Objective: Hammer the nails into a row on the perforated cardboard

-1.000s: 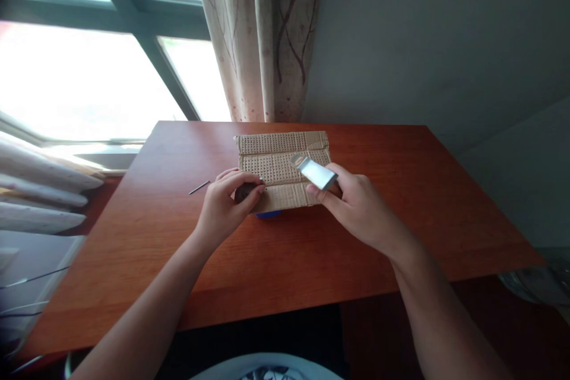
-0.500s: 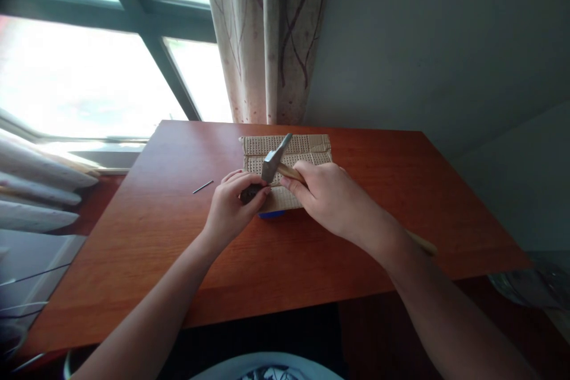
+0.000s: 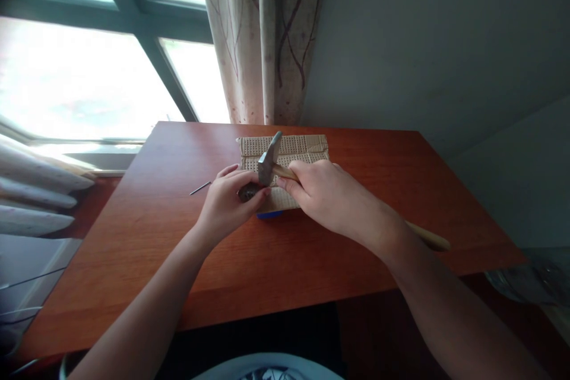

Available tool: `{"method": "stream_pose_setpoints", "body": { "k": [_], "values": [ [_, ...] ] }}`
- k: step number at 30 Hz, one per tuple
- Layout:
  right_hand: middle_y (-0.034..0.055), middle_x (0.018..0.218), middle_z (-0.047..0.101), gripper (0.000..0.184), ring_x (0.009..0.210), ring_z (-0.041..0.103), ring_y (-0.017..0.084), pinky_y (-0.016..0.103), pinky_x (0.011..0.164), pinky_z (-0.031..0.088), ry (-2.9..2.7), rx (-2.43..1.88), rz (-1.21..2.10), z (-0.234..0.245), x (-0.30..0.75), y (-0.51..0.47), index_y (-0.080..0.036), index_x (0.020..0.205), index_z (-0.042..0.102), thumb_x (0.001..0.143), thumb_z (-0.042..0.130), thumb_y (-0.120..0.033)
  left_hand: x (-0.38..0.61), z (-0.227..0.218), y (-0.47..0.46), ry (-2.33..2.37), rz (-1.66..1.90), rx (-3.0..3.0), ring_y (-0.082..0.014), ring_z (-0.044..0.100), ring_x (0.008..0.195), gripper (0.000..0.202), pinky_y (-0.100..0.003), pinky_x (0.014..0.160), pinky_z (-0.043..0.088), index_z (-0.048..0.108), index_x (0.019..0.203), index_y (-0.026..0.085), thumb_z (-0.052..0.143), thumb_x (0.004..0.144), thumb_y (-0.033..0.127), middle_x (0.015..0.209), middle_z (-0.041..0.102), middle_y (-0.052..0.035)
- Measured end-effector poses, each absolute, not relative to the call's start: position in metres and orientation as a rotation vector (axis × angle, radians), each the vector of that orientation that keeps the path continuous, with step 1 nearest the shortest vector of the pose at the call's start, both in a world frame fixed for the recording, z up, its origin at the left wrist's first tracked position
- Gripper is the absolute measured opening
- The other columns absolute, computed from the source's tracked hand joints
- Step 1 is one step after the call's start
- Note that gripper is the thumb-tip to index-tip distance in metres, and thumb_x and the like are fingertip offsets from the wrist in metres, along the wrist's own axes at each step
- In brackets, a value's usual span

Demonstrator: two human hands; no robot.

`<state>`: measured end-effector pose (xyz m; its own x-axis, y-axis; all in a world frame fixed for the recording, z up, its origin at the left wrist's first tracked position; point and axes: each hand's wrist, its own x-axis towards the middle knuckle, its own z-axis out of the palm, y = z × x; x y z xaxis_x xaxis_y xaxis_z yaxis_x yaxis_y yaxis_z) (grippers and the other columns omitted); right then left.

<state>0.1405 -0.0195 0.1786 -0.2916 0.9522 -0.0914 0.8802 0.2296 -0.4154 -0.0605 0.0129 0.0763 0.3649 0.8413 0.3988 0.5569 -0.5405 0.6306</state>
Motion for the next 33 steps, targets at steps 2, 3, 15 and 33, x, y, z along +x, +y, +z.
{"method": "stream_pose_setpoints", "body": {
  "k": [2, 3, 15, 33],
  "values": [
    [-0.0022, 0.067, 0.059, 0.033, 0.060, 0.051, 0.013, 0.028, 0.058, 0.031, -2.314, -1.747, 0.592, 0.178, 0.141, -0.019, -0.022, 0.074, 0.050, 0.100, 0.048, -0.043, -0.060, 0.077, 0.015, 1.221, 0.977, 2.277, -0.0169, 0.065, 0.076, 0.013, -0.041, 0.102, 0.043, 0.062, 0.073, 0.022, 0.066, 0.085, 0.026, 0.076, 0.073, 0.0033],
    [-0.0021, 0.067, 0.059, 0.033, 0.060, 0.050, 0.013, 0.028, 0.057, 0.030, -2.314, -1.751, 0.589, 0.178, 0.140, -0.019, -0.022, 0.074, 0.050, 0.100, 0.048, -0.042, -0.060, 0.076, 0.016, 1.220, 0.989, 2.285, -0.0170, 0.065, 0.076, 0.014, -0.040, 0.100, 0.044, 0.061, 0.072, 0.022, 0.065, 0.085, 0.026, 0.076, 0.073, 0.0029],
    [-0.0017, 0.069, 0.061, 0.031, 0.062, 0.052, 0.013, 0.028, 0.059, 0.031, -2.320, -1.765, 0.565, 0.177, 0.142, -0.018, -0.022, 0.077, 0.051, 0.101, 0.048, -0.042, -0.058, 0.055, 0.007, 1.203, 1.248, 2.302, -0.0157, 0.068, 0.077, 0.009, -0.040, 0.105, 0.045, 0.067, 0.086, 0.023, 0.062, 0.092, 0.027, 0.082, 0.075, 0.0016],
    [-0.0020, 0.066, 0.058, 0.032, 0.059, 0.048, 0.013, 0.029, 0.058, 0.029, -2.331, -1.755, 0.488, 0.182, 0.141, -0.018, -0.023, 0.074, 0.046, 0.100, 0.047, -0.041, -0.058, 0.051, 0.006, 1.197, 1.277, 2.199, -0.0154, 0.071, 0.081, 0.008, -0.042, 0.108, 0.040, 0.068, 0.081, 0.024, 0.067, 0.089, 0.026, 0.087, 0.078, 0.0032]
  ]
}}
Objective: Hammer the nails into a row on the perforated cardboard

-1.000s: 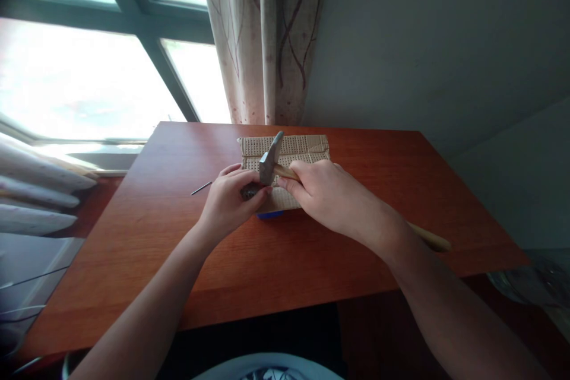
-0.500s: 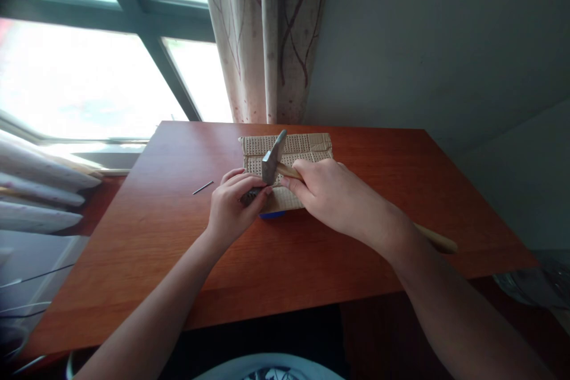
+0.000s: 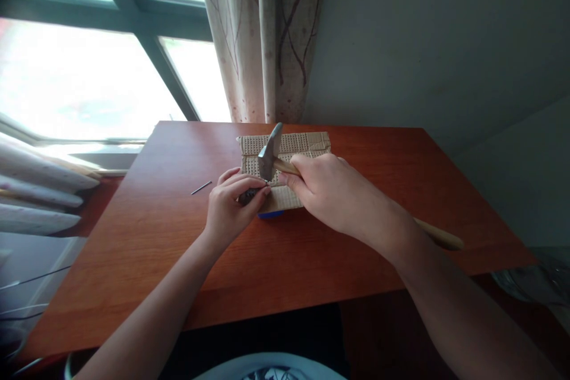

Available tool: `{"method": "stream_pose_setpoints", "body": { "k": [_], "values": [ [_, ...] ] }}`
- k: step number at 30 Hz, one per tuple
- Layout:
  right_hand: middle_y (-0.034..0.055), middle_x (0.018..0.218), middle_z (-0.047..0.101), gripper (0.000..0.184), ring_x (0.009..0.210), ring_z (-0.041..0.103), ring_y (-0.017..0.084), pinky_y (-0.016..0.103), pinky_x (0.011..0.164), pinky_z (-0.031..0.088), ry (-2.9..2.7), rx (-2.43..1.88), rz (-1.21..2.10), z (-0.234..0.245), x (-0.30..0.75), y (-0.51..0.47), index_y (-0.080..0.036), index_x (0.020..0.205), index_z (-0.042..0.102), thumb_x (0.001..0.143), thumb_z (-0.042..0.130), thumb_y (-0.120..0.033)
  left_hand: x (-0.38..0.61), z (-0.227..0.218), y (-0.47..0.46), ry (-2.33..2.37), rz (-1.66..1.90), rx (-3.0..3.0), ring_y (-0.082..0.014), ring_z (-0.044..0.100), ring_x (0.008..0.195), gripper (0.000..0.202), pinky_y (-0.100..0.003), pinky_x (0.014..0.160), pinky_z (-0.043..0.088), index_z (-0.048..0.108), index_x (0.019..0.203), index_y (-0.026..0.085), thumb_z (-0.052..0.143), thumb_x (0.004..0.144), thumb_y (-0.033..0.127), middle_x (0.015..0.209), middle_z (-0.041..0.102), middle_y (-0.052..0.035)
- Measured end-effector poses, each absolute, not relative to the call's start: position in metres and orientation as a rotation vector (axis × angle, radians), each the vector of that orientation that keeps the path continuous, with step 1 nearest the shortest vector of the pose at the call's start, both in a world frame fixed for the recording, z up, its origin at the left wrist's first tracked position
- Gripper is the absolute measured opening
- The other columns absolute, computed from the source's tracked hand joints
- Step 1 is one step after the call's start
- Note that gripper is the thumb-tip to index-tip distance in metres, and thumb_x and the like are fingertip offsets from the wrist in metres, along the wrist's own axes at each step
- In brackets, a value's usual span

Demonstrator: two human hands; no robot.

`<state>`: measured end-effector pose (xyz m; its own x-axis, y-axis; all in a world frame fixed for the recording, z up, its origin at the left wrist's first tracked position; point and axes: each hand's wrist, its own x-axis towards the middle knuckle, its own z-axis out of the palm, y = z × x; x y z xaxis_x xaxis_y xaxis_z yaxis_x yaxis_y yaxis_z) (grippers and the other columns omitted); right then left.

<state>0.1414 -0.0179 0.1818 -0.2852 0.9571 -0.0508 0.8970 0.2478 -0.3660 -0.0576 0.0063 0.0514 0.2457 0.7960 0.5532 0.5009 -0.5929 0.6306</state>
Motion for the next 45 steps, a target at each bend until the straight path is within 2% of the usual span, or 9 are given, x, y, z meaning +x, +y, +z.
{"method": "stream_pose_setpoints", "body": {
  "k": [26, 33, 41, 45],
  "values": [
    [-0.0003, 0.066, 0.059, 0.031, 0.055, 0.049, 0.013, 0.027, 0.056, 0.028, -2.354, -1.781, 0.490, 0.1753, 0.1349, -0.0196, -0.022, 0.076, 0.051, 0.100, 0.047, -0.040, -0.0574, 0.0517, 0.0063, 1.230, 1.238, 2.209, -0.0160, 0.071, 0.078, 0.010, -0.045, 0.111, 0.041, 0.068, 0.080, 0.024, 0.065, 0.089, 0.027, 0.085, 0.078, 0.0023],
    [0.0003, 0.070, 0.062, 0.029, 0.061, 0.054, 0.014, 0.028, 0.059, 0.031, -2.296, -1.738, 0.479, 0.1818, 0.1373, -0.0233, -0.022, 0.080, 0.053, 0.102, 0.045, -0.040, -0.0580, 0.0517, 0.0055, 1.232, 1.238, 2.218, -0.0160, 0.071, 0.083, 0.009, -0.044, 0.112, 0.039, 0.069, 0.082, 0.024, 0.065, 0.090, 0.027, 0.088, 0.078, 0.0023],
    [0.0000, 0.066, 0.059, 0.029, 0.057, 0.049, 0.014, 0.028, 0.056, 0.028, -2.344, -1.801, 0.477, 0.1740, 0.1366, -0.0228, -0.022, 0.077, 0.050, 0.101, 0.046, -0.040, -0.0570, 0.0516, 0.0056, 1.226, 1.248, 2.234, -0.0166, 0.071, 0.081, 0.008, -0.045, 0.112, 0.040, 0.069, 0.081, 0.024, 0.066, 0.088, 0.026, 0.088, 0.078, 0.0024],
    [0.0002, 0.069, 0.061, 0.030, 0.060, 0.052, 0.014, 0.028, 0.058, 0.030, -2.302, -1.776, 0.464, 0.1771, 0.1377, -0.0231, -0.022, 0.079, 0.050, 0.102, 0.045, -0.040, -0.0572, 0.0521, 0.0054, 1.221, 1.247, 2.236, -0.0163, 0.071, 0.083, 0.007, -0.045, 0.111, 0.039, 0.069, 0.082, 0.024, 0.066, 0.088, 0.026, 0.088, 0.078, 0.0026]
  ]
}}
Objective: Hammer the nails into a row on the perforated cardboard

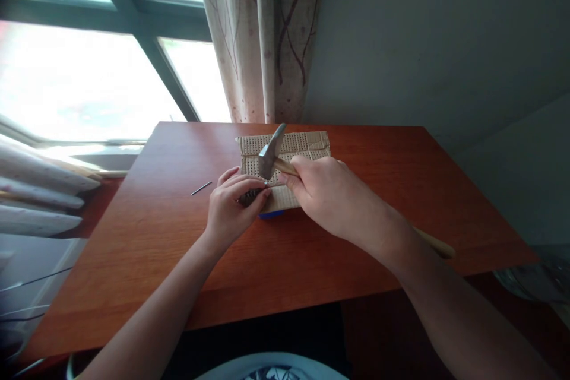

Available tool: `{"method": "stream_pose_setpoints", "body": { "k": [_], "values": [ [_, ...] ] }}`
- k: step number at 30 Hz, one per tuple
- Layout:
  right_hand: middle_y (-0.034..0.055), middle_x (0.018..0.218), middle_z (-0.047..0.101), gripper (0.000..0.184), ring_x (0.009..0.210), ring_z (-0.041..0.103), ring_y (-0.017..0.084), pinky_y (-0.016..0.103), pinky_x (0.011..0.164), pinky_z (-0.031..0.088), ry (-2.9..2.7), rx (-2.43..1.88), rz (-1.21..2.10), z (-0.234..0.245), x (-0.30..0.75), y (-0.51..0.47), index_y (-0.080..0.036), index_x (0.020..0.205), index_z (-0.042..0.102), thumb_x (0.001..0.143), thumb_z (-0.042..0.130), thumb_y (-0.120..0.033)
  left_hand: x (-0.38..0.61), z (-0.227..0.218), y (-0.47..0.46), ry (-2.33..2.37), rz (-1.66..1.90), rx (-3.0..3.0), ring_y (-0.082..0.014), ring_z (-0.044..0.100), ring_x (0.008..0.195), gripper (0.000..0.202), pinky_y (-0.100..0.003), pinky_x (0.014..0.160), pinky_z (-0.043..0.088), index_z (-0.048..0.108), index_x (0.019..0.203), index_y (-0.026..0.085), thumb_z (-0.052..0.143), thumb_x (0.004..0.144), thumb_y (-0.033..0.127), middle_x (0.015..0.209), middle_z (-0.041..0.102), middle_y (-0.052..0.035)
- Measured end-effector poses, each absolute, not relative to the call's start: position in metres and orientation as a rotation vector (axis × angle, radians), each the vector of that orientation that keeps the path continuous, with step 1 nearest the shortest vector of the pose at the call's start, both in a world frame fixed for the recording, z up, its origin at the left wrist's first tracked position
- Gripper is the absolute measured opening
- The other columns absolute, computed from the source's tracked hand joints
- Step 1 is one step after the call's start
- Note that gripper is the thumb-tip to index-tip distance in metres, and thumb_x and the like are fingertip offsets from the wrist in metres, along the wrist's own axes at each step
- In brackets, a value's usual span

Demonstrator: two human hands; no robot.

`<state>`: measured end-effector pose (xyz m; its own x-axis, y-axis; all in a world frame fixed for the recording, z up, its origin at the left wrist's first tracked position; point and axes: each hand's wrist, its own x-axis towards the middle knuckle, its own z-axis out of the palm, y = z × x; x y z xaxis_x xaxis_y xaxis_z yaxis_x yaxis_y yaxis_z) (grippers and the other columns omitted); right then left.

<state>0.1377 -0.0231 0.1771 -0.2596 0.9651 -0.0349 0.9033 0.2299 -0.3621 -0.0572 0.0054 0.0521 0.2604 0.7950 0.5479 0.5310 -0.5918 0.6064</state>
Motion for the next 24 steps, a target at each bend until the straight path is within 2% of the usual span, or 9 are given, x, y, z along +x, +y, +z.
{"method": "stream_pose_setpoints", "body": {
  "k": [6, 8, 13, 17, 24],
  "values": [
    [0.0012, 0.069, 0.062, 0.030, 0.060, 0.054, 0.015, 0.029, 0.058, 0.029, -2.366, -1.812, 0.465, 0.173, 0.136, -0.023, -0.022, 0.078, 0.051, 0.101, 0.045, -0.040, -0.057, 0.051, 0.006, 1.234, 1.265, 2.212, -0.0173, 0.070, 0.083, 0.003, -0.045, 0.110, 0.041, 0.067, 0.088, 0.024, 0.067, 0.087, 0.026, 0.086, 0.076, 0.0019],
    [0.0015, 0.070, 0.063, 0.030, 0.060, 0.055, 0.015, 0.028, 0.058, 0.030, -2.355, -1.811, 0.482, 0.171, 0.136, -0.024, -0.022, 0.078, 0.052, 0.101, 0.045, -0.039, -0.057, 0.051, 0.005, 1.214, 1.249, 2.206, -0.0189, 0.070, 0.087, 0.007, -0.046, 0.110, 0.042, 0.067, 0.092, 0.024, 0.068, 0.085, 0.026, 0.089, 0.076, 0.0007],
    [0.0005, 0.069, 0.063, 0.029, 0.058, 0.054, 0.014, 0.027, 0.057, 0.030, -2.312, -1.808, 0.486, 0.171, 0.139, -0.025, -0.022, 0.079, 0.052, 0.101, 0.045, -0.040, -0.064, 0.058, 0.003, 1.149, 1.243, 2.149, -0.0240, 0.065, 0.110, 0.019, -0.045, 0.104, 0.049, 0.068, 0.101, 0.024, 0.071, 0.082, 0.022, 0.114, 0.071, -0.0062],
    [0.0001, 0.069, 0.062, 0.030, 0.058, 0.054, 0.014, 0.027, 0.056, 0.030, -2.313, -1.816, 0.502, 0.173, 0.141, -0.026, -0.022, 0.079, 0.050, 0.101, 0.045, -0.041, -0.076, 0.059, 0.003, 1.181, 1.229, 2.133, -0.0277, 0.055, 0.129, 0.019, -0.048, 0.110, 0.045, 0.070, 0.103, 0.024, 0.071, 0.084, 0.025, 0.137, 0.060, -0.0095],
    [-0.0002, 0.069, 0.061, 0.030, 0.060, 0.054, 0.014, 0.027, 0.056, 0.030, -2.309, -1.783, 0.533, 0.172, 0.138, -0.025, -0.023, 0.082, 0.052, 0.103, 0.042, -0.042, -0.087, 0.045, 0.006, 1.150, 1.108, 2.120, -0.0304, 0.051, 0.137, 0.038, -0.049, 0.115, 0.044, 0.066, 0.124, 0.025, 0.071, 0.086, 0.033, 0.149, 0.051, -0.0124]
  ]
}}
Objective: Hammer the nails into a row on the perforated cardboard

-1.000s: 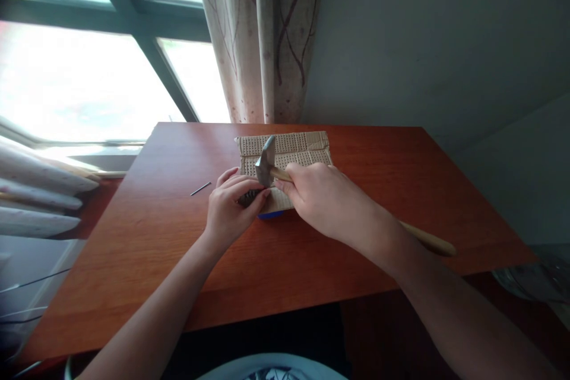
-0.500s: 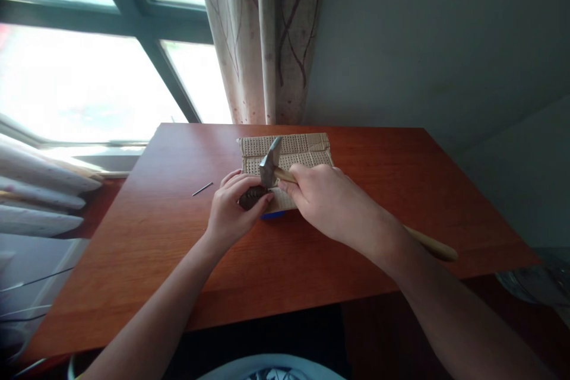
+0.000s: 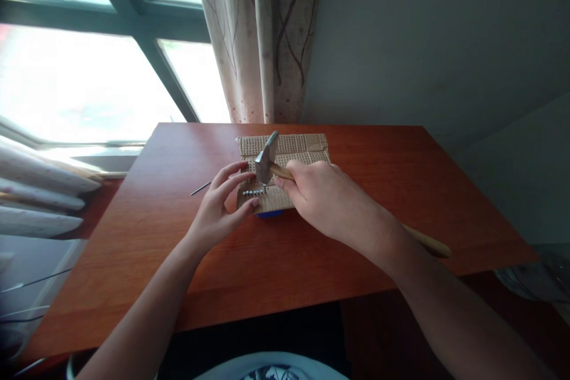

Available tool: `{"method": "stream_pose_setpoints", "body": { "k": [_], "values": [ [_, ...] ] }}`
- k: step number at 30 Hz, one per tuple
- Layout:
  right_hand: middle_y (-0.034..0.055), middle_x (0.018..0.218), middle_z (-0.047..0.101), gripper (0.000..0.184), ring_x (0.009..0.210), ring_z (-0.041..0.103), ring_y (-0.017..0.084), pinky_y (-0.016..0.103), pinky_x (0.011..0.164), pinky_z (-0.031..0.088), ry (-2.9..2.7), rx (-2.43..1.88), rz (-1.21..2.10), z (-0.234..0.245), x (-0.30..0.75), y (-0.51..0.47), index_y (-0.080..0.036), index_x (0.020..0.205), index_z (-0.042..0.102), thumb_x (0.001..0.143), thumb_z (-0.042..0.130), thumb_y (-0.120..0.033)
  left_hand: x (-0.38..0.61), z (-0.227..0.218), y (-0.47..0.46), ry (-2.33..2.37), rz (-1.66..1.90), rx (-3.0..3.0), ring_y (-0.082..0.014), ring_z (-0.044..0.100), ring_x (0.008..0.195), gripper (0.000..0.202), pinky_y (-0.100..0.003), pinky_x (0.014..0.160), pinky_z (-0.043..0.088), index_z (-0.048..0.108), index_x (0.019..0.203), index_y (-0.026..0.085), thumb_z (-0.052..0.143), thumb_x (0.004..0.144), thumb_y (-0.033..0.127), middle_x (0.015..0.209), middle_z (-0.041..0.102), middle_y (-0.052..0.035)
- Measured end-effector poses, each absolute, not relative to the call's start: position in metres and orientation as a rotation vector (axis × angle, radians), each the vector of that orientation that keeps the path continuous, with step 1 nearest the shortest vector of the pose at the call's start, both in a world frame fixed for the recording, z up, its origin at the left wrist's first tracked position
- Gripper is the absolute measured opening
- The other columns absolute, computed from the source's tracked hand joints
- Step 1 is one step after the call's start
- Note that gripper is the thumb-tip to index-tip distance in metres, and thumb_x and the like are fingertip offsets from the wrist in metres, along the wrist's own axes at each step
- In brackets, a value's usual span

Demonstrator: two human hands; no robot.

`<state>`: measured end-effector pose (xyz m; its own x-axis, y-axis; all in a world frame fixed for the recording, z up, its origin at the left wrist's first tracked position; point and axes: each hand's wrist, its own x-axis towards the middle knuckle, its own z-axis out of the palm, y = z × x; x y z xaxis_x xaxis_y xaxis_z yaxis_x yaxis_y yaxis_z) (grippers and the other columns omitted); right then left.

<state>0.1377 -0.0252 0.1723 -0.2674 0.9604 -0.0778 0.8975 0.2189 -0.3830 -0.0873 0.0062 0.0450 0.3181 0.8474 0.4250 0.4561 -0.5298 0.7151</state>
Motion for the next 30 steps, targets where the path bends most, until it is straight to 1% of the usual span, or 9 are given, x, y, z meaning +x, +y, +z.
{"method": "stream_pose_setpoints", "body": {
  "k": [5, 10, 16, 21, 26, 30],
  "values": [
    [0.0018, 0.071, 0.062, 0.028, 0.064, 0.056, 0.016, 0.028, 0.059, 0.030, -2.375, -1.790, 0.501, 0.164, 0.134, -0.022, -0.022, 0.081, 0.050, 0.101, 0.043, -0.041, -0.086, 0.043, 0.007, 1.123, 1.134, 2.093, -0.0298, 0.053, 0.135, 0.043, -0.048, 0.116, 0.044, 0.065, 0.126, 0.024, 0.072, 0.086, 0.037, 0.147, 0.052, -0.0129],
    [0.0006, 0.069, 0.061, 0.030, 0.061, 0.054, 0.015, 0.028, 0.058, 0.030, -2.324, -1.801, 0.519, 0.160, 0.135, -0.022, -0.022, 0.080, 0.050, 0.102, 0.042, -0.042, -0.085, 0.043, 0.006, 1.123, 1.134, 2.081, -0.0297, 0.052, 0.136, 0.044, -0.047, 0.116, 0.044, 0.065, 0.126, 0.024, 0.072, 0.086, 0.039, 0.148, 0.052, -0.0117],
    [0.0024, 0.075, 0.067, 0.031, 0.069, 0.062, 0.018, 0.029, 0.062, 0.033, -2.319, -1.787, 0.573, 0.148, 0.137, -0.021, -0.023, 0.083, 0.052, 0.102, 0.042, -0.044, -0.085, 0.042, 0.006, 1.129, 1.141, 2.071, -0.0295, 0.053, 0.135, 0.042, -0.047, 0.116, 0.044, 0.066, 0.125, 0.024, 0.073, 0.086, 0.038, 0.147, 0.052, -0.0113],
    [0.0010, 0.072, 0.065, 0.030, 0.063, 0.060, 0.017, 0.029, 0.061, 0.034, -2.264, -1.811, 0.597, 0.148, 0.138, -0.022, -0.023, 0.084, 0.052, 0.102, 0.042, -0.044, -0.084, 0.043, 0.005, 1.129, 1.137, 2.061, -0.0294, 0.052, 0.136, 0.043, -0.047, 0.116, 0.044, 0.065, 0.126, 0.024, 0.073, 0.085, 0.037, 0.148, 0.052, -0.0122],
    [0.0027, 0.075, 0.067, 0.030, 0.068, 0.063, 0.019, 0.030, 0.063, 0.036, -2.263, -1.799, 0.611, 0.146, 0.138, -0.023, -0.023, 0.085, 0.054, 0.102, 0.043, -0.045, -0.084, 0.043, 0.005, 1.130, 1.145, 2.054, -0.0301, 0.053, 0.136, 0.042, -0.048, 0.116, 0.044, 0.066, 0.124, 0.024, 0.073, 0.085, 0.038, 0.147, 0.053, -0.0124],
    [0.0026, 0.074, 0.067, 0.028, 0.067, 0.063, 0.018, 0.029, 0.062, 0.037, -2.239, -1.806, 0.625, 0.144, 0.138, -0.023, -0.022, 0.085, 0.054, 0.102, 0.044, -0.043, -0.085, 0.042, 0.005, 1.121, 1.140, 2.054, -0.0297, 0.052, 0.136, 0.043, -0.047, 0.117, 0.043, 0.066, 0.125, 0.023, 0.073, 0.085, 0.037, 0.148, 0.051, -0.0123]
  ]
}}
